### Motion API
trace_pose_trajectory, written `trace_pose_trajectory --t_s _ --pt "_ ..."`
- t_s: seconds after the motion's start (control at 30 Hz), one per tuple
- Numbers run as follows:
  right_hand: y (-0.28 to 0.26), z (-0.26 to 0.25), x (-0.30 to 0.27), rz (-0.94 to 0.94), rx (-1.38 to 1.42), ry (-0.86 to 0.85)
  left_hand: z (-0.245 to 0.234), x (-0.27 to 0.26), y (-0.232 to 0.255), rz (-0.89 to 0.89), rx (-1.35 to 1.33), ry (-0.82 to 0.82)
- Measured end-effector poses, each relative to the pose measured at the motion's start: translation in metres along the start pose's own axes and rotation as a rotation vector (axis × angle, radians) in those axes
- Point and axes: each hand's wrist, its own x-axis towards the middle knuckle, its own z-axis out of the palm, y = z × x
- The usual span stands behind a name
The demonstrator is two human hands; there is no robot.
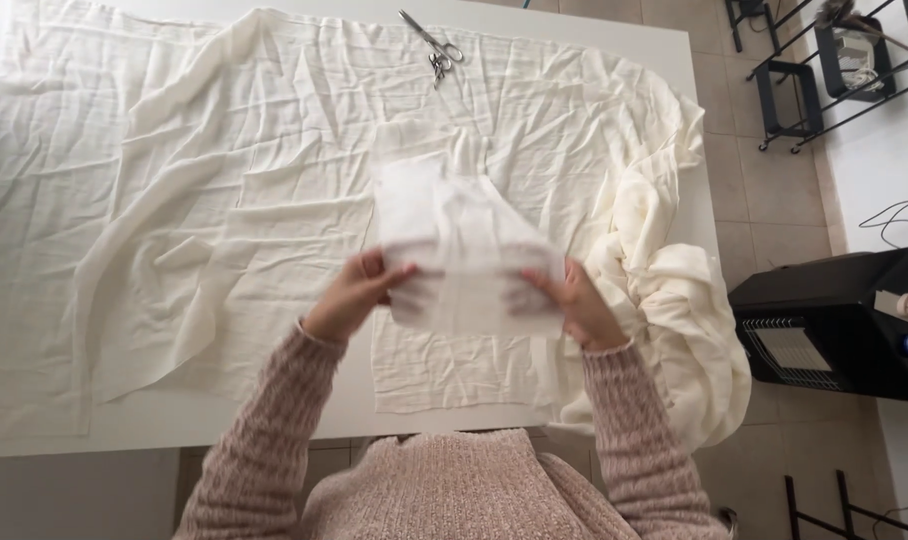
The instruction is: Cutting a large piece of white fabric into sections using scissors on a table.
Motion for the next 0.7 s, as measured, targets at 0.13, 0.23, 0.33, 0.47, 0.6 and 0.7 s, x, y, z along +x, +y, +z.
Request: trace_pose_trajectory --t_s 0.13,0.23,0.33,0.47,0.6,0.7 --pt "0.079 -0.029 -0.025 0.113 -0.028 0.136 -0.047 -0.017 -0.115 -0.157 -0.011 0.060" --pt "0.141 -0.050 -0.024 0.139 -0.025 0.186 -0.059 -0.037 -0.168 -0.251 -0.009 0.087" --pt "0.174 -0.046 -0.028 0.149 -0.101 0.213 -0.083 -0.037 -0.223 -0.268 -0.005 0.124" --pt "0.245 -0.084 -0.010 0.149 -0.133 0.173 -0.093 -0.042 -0.259 -0.252 0.046 0.188" --pt "0.224 -0.070 -0.012 0.102 -0.202 0.149 -0.081 -0.051 -0.240 -0.193 0.236 0.178" --pt "0.211 -0.069 -0.010 0.079 -0.222 0.146 -0.073 -0.049 -0.220 -0.160 0.254 0.166"
